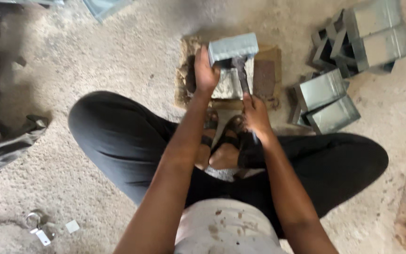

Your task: The person sits on the floor and uses a hammer to strike a small metal box placed on a wooden block. They repeatedly reposition the metal box and strike it with the hammer, working on the edges and corners.

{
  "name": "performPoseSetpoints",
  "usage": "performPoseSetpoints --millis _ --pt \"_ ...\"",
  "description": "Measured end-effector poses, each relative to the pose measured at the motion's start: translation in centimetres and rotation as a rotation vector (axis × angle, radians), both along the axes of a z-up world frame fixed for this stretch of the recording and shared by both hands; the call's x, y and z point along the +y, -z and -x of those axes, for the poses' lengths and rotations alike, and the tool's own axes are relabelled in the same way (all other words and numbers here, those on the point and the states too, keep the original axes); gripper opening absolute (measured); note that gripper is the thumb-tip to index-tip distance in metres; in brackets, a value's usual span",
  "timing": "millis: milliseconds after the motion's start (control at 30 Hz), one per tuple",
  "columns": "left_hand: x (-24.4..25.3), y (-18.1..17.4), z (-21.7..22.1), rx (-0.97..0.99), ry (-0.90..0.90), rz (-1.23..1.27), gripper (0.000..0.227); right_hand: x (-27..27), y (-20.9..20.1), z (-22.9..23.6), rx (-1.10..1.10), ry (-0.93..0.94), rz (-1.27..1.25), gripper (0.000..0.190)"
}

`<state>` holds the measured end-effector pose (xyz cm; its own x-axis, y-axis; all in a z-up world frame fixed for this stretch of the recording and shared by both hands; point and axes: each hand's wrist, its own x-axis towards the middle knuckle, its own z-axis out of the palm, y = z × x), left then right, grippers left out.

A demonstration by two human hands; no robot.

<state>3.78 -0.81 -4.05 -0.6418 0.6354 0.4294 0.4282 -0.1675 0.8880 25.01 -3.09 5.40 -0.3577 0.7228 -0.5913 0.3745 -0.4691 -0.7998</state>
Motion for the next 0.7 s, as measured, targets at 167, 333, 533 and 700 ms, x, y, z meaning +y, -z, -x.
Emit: performPoseSetpoints --millis 167,333,533,700 --pt "0.7 3.4 -0.7 0.097 -0.035 0.013 0.064 -1.2 4.9 -1.7 -0.090 -0.132 -0.615 0.046" --pt "1.3 3.4 -1.3 0.198 -0.044 0.077 0.066 -0.4 4.6 -3.2 -0.137 0.077 -0.036 0.042" --pt "1.2 1.0 -1.0 0.030 0.017 0.125 0.053 0.0 3.3 -0.8 -0.225 -0.148 -0.305 0.049" --pt "0.6 0.6 -1.2 -0.006 0.037 0.154 0.054 -1.4 3.2 0.9 -0.171 -0.155 -0.811 0.048"
